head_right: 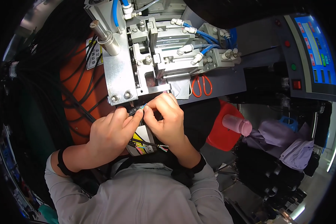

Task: The person inserts the ends of wires into a machine by hand and then pulls the wires out, repeating the process for each wire in the bundle.

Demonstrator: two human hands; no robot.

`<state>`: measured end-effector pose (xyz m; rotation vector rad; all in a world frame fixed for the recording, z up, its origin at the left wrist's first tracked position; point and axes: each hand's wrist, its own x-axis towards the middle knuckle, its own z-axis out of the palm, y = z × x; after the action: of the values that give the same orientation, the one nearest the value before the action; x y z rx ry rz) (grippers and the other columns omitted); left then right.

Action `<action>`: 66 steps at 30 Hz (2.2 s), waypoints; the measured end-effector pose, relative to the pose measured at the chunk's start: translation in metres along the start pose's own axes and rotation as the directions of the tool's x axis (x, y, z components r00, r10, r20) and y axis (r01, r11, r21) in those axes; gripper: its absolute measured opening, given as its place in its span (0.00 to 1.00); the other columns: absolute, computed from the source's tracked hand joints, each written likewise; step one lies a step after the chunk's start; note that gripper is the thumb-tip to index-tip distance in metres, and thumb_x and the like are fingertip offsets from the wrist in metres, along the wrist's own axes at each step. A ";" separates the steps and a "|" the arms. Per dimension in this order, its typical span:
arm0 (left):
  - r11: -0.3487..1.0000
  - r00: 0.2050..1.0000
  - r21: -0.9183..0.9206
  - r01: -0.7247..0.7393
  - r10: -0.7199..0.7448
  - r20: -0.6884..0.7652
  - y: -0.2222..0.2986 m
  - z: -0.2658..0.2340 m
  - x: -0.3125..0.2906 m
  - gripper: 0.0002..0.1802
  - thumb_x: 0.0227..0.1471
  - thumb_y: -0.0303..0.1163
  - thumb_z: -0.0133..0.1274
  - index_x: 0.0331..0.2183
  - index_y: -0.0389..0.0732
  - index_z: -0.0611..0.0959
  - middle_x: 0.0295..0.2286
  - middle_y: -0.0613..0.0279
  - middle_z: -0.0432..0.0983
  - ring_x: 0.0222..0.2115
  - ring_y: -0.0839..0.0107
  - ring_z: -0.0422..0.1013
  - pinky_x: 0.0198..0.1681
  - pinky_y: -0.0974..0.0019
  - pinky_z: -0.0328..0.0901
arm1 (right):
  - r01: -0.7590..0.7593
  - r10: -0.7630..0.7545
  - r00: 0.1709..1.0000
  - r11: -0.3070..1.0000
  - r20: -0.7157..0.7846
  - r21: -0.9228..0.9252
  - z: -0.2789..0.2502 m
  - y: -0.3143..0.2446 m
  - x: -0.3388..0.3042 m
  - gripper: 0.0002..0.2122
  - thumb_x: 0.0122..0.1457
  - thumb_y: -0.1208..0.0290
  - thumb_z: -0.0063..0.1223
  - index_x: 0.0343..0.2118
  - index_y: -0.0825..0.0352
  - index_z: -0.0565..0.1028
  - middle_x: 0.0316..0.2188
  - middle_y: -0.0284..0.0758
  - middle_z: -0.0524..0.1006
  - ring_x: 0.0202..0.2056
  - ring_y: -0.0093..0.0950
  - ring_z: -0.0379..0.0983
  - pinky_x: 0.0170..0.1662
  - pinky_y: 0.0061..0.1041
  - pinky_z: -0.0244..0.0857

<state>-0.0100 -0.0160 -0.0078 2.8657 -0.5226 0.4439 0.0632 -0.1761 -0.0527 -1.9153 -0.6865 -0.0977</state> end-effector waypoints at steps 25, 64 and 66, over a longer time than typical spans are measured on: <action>0.994 0.989 -0.072 0.088 -0.078 0.128 -0.012 -0.022 -0.003 0.10 0.47 0.31 0.56 0.34 0.39 0.80 0.23 0.65 0.67 0.21 0.73 0.69 0.21 0.71 0.63 | -0.026 -0.172 0.960 0.730 0.221 0.683 -0.042 -0.006 -0.008 0.06 0.49 0.85 0.61 0.29 0.71 0.76 0.29 0.37 0.77 0.34 0.25 0.73 0.40 0.23 0.66; 0.947 0.989 -0.318 -0.039 -0.010 -0.151 -0.008 -0.009 0.006 0.17 0.36 0.24 0.56 0.35 0.33 0.81 0.24 0.63 0.67 0.21 0.70 0.68 0.18 0.69 0.60 | -0.137 0.114 0.987 0.967 0.114 0.214 -0.028 -0.028 0.005 0.07 0.46 0.82 0.63 0.24 0.69 0.73 0.22 0.34 0.73 0.27 0.28 0.69 0.32 0.23 0.62; 0.967 0.991 -0.252 -0.035 0.000 -0.137 -0.005 -0.009 0.004 0.18 0.37 0.25 0.56 0.36 0.33 0.81 0.24 0.64 0.68 0.21 0.71 0.68 0.18 0.70 0.60 | 0.082 -0.086 0.990 0.996 -0.110 -0.045 -0.017 -0.026 0.000 0.06 0.48 0.80 0.62 0.25 0.70 0.73 0.24 0.33 0.74 0.27 0.27 0.69 0.33 0.22 0.61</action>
<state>-0.0070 -0.0103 0.0006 2.5665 -0.5388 0.5288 0.0540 -0.1835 -0.0243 -1.9036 -0.6935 -0.2719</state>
